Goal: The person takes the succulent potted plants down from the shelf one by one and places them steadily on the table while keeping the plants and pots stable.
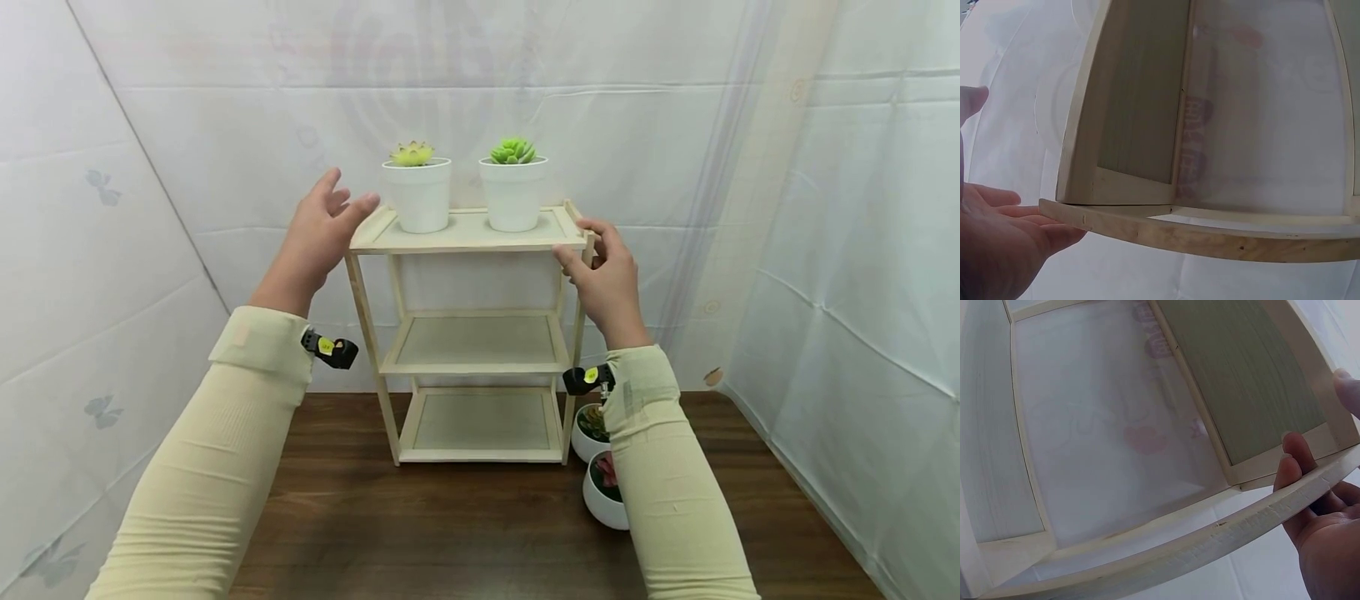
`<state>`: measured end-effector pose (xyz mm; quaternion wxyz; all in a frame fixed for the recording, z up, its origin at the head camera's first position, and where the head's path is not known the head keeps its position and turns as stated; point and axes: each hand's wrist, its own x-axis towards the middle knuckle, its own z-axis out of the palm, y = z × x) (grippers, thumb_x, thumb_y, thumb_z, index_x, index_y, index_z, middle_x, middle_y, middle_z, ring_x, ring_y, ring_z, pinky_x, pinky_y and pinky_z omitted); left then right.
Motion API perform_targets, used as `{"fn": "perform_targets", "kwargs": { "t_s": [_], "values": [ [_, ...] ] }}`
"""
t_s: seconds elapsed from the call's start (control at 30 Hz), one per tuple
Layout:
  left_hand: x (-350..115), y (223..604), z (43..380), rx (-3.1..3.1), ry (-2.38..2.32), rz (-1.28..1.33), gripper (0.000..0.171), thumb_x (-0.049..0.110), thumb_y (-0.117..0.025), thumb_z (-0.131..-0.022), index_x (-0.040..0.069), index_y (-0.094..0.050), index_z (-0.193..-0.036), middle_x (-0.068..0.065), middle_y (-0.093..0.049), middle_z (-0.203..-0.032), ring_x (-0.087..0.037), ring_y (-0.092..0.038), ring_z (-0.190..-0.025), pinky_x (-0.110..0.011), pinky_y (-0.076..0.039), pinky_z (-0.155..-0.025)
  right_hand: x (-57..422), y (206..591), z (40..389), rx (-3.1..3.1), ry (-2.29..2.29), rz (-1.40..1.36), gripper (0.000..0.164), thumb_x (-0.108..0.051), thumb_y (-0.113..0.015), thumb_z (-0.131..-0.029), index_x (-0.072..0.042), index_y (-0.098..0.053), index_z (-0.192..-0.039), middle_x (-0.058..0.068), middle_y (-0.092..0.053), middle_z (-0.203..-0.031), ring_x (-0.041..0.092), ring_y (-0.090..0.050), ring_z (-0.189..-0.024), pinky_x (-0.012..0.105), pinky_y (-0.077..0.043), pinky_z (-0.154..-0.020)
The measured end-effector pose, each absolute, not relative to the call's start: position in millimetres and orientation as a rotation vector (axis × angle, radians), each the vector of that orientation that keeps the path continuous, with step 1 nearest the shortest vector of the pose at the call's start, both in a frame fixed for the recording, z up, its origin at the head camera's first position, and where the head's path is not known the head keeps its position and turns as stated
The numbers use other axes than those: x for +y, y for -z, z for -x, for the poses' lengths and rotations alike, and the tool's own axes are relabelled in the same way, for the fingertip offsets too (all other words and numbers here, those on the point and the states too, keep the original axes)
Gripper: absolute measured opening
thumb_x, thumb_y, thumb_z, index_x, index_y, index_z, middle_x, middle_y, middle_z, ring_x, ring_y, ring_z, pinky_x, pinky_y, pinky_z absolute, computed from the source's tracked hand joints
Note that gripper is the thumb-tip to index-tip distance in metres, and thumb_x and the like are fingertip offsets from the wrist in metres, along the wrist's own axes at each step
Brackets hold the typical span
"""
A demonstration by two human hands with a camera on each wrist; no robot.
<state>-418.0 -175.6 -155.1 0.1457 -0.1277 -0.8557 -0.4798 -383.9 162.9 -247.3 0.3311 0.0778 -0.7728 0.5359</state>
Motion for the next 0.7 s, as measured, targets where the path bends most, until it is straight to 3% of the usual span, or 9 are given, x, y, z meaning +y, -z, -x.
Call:
{"fn": "perform_targets", "kwargs": {
  "t_s": [0.27,0.5,0.7],
  "values": [
    [-171.4,148.6,419.2,-2.442,1.416,0.368,0.093,0.062,-0.059,-0.087,0.03,-0.006,-0.157,-0.004,-0.02,-0.162,-0.019,-0.026,-0.148,-0.041,-0.028,-0.119,163.1,247.0,384.2,-2.011,-1.402,-0.221,0.057,-0.042,-0.068,-0.089,-0.019,-0.048,-0.138,0.013,-0.062,-0.124,0.021,-0.067,-0.082,0.019,-0.053,-0.068],
    [-165.2,144.0,421.3,-2.482,1.4,0.328,0.093,0.064,-0.057,-0.087,0.032,-0.003,-0.156,-0.003,-0.018,-0.163,-0.019,-0.028,-0.147,-0.042,-0.029,-0.119,162.0,247.2,382.9,-2.015,-1.421,-0.223,0.058,-0.042,-0.068,-0.089,-0.019,-0.048,-0.138,0.01,-0.062,-0.119,0.011,-0.065,-0.078,0.02,-0.053,-0.068],
    [-160.5,140.2,423.0,-2.51,1.373,0.304,0.093,0.064,-0.056,-0.087,0.033,-0.002,-0.156,-0.001,-0.018,-0.163,-0.017,-0.029,-0.147,-0.041,-0.029,-0.119,161.6,248.1,381.5,-2.015,-1.421,-0.219,0.057,-0.042,-0.068,-0.089,-0.02,-0.048,-0.138,0.009,-0.061,-0.118,0.011,-0.064,-0.078,0.02,-0.053,-0.068]
  ]
}}
